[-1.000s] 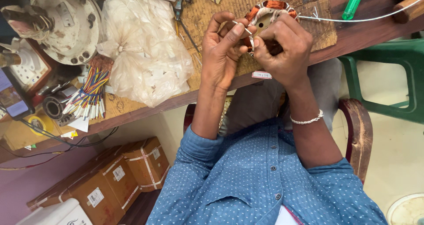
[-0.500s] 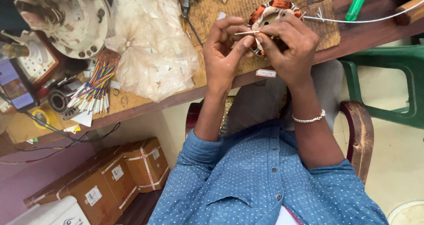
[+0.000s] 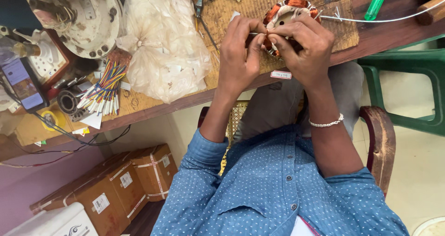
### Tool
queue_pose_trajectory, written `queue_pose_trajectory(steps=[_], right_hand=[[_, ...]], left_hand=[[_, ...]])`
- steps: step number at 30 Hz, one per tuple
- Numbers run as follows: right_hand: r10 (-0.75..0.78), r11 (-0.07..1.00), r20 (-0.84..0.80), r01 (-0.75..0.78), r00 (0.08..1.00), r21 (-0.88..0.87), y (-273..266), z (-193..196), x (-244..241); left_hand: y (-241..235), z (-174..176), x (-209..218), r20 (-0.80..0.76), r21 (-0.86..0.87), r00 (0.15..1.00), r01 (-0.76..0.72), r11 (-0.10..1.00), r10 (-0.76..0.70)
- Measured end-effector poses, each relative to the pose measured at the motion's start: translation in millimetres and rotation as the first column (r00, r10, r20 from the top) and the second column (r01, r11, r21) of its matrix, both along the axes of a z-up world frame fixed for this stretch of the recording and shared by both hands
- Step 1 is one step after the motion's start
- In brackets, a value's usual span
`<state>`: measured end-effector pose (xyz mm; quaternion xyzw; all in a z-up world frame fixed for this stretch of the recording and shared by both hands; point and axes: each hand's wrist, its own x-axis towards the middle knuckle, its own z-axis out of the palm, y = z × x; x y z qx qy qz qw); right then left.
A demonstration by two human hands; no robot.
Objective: The person winds copper wire around a stator core, secures the wire with white ties, and uses shears to trim excess wire. The person handles the stator, copper wire, white ties, and shears throughout the task.
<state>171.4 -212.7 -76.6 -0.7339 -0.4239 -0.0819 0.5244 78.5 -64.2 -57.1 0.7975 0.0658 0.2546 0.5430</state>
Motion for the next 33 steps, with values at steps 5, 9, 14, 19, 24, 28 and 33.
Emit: queue_pose_trajectory(steps=[5, 9, 14, 19, 24, 28, 33], right_hand=[[0.018, 1.000, -0.006, -0.018, 1.000, 0.005, -2, 1, 1], [0.017, 1.000, -0.090, -0.015, 0.996, 0.025, -3, 1, 0], [0.031, 0.998, -0.113, -0.025, 0.993, 0.059, -5, 2, 1], [0.027, 0.997, -0.115, -0.018, 0.993, 0.077, -4, 2, 1], [0.026, 0.997, -0.098, -0.018, 0.995, 0.082, -7, 1, 1], [0.021, 0.995, -0.113, -0.010, 0.993, 0.096, -9, 0, 2], [0.019, 0.994, -0.138, -0.004, 0.990, 0.106, -10, -2, 3]], left_hand=[[-2, -2, -6, 0.000, 0.139, 0.992, -0.126, 0.982, 0.128], [-4, 1, -7, 0.038, 0.188, 0.986, -0.169, 0.968, 0.165], [-3, 10, -10, 0.049, 0.100, 0.989, -0.147, 0.984, 0.143], [-1, 10, -11, 0.039, 0.057, 0.991, -0.133, 0.989, 0.131], [-4, 7, -8, 0.041, 0.054, 0.991, -0.131, 0.990, 0.129], [-6, 5, -8, 0.019, 0.038, 0.994, -0.106, 0.994, 0.106], [-8, 3, -5, 0.010, -0.115, 0.999, -0.052, 0.992, 0.053]])
